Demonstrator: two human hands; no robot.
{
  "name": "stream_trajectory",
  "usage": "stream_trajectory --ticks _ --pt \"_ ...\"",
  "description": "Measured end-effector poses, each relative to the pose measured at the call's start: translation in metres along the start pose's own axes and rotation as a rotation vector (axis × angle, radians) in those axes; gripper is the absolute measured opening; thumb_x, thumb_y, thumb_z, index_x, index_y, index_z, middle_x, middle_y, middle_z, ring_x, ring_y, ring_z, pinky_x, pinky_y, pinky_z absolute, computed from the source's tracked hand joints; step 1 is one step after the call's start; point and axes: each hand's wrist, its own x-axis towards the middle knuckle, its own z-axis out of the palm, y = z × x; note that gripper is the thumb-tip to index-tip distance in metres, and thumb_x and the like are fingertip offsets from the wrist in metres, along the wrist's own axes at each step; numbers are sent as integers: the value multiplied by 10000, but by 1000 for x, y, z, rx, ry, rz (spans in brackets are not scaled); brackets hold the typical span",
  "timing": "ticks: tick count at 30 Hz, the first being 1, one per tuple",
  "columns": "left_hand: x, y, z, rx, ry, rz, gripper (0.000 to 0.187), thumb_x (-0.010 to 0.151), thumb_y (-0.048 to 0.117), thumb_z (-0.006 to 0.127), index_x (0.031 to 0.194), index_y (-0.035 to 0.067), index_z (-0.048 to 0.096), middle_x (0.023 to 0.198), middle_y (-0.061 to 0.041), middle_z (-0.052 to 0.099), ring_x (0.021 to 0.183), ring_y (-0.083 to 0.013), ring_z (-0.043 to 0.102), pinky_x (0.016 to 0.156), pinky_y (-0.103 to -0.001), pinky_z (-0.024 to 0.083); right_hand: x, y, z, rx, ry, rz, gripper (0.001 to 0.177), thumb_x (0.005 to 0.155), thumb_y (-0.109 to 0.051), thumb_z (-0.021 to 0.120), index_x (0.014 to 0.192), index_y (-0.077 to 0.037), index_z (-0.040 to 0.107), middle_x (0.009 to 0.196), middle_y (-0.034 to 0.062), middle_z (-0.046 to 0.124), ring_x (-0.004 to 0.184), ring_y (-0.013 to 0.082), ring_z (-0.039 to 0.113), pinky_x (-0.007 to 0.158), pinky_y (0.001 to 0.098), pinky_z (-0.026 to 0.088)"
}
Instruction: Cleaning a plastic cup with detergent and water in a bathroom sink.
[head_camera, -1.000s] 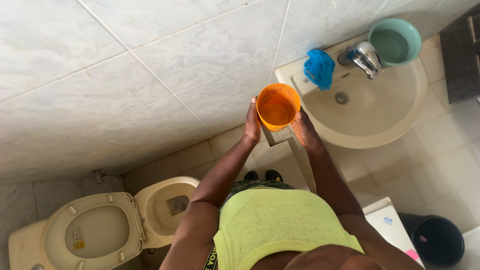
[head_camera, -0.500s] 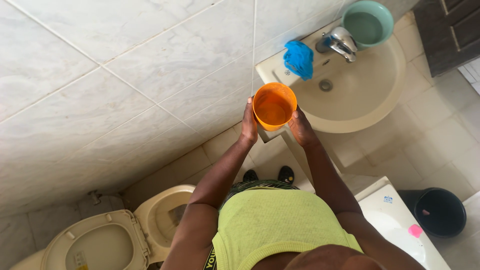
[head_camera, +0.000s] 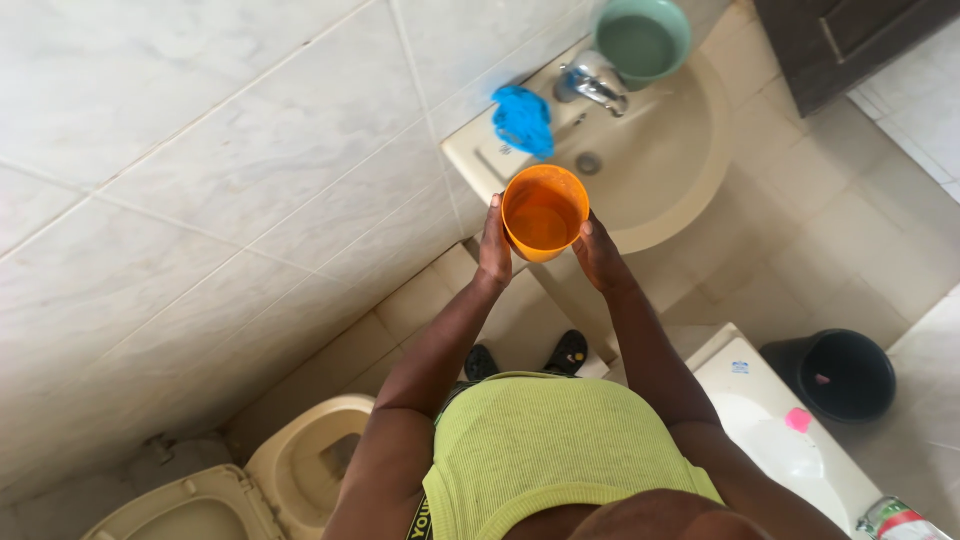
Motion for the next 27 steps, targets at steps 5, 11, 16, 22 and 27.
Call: stream_trajectory --ticks 5,11,16,22,27 --pt "14 -21 39 36 -42 20 746 1060 606 330 1506 26 475 1481 -127 531 1365 -230 479 1161 -371 349 -10 -22 -40 -34 40 12 911 981 -635 563 1621 -59 266 1660 74 337 1560 215 284 1275 396 230" --pt "33 -42 82 36 -98 12 750 1060 621 316 1498 32 475 1463 -142 551 1363 -245 504 1161 -382 368 -18 -48 -90 -111 62 115 1026 900 -730 594 1632 -89 267 1646 66 366 1529 231 315 1239 432 257" --pt "53 -66 113 24 -82 -69 754 1035 636 327 1494 55 468 1457 -147 557 1350 -260 527 1133 -395 401 -21 -75 -131 -172 73 242 1104 813 -782 602 1636 -158 211 1620 60 381 1469 258 396 1139 523 379" --pt "76 -98 141 -34 -107 -66 763 1036 641 364 1481 35 490 1444 -152 569 1328 -260 540 1120 -391 421 -23 -101 -162 -102 38 272 1061 832 -685 676 1622 -139 225 1600 90 401 1433 269 462 1096 531 475" --pt "88 -116 158 -28 -92 -35 733 1045 619 382 1475 36 495 1458 -126 561 1328 -227 530 1123 -365 405 -22 -94 -197 -58 119 288 985 861 -636 676 1614 -132 291 1533 71 476 1332 236 528 1056 474 489"
